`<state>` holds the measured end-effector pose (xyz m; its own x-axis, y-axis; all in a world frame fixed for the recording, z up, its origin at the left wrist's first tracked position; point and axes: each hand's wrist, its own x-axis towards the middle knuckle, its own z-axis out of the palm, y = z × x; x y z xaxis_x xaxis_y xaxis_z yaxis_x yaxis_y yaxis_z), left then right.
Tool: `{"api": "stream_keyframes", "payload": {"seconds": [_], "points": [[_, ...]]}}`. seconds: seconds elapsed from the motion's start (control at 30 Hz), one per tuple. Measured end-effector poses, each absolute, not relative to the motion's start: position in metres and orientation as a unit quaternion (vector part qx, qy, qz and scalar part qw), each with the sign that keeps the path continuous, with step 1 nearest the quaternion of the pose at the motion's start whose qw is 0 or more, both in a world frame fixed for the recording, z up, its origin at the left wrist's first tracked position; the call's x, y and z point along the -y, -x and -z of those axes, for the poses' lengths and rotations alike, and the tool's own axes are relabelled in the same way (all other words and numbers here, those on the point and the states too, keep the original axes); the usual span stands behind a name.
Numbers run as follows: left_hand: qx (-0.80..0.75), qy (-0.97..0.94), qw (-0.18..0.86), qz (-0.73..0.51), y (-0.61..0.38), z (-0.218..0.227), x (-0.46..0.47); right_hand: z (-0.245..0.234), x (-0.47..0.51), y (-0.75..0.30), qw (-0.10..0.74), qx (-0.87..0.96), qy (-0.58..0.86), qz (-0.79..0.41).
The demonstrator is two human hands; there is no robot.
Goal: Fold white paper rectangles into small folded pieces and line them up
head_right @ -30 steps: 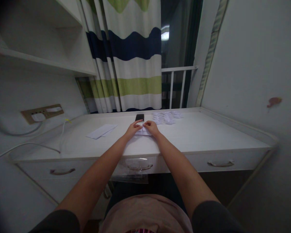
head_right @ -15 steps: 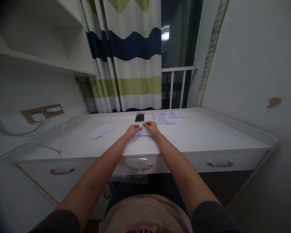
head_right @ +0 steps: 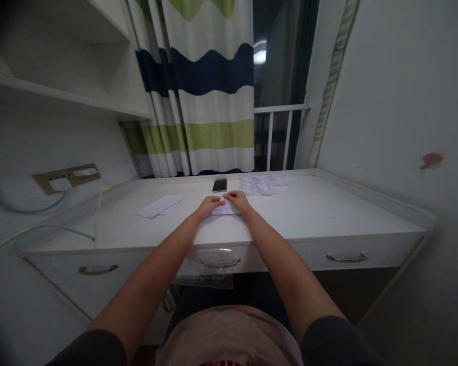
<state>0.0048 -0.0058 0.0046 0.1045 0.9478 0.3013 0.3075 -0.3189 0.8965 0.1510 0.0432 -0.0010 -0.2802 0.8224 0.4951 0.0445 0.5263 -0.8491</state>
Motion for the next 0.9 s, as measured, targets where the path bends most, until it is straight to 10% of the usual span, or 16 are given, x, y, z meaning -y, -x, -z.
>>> {"api": "stream_keyframes", "payload": {"seconds": [0.9], "points": [[-0.494,-0.65,0.349,-0.46,-0.0055,-0.0025,0.0033,0.0019,-0.045,-0.1497,0.508,0.713,0.309,-0.372]]}}
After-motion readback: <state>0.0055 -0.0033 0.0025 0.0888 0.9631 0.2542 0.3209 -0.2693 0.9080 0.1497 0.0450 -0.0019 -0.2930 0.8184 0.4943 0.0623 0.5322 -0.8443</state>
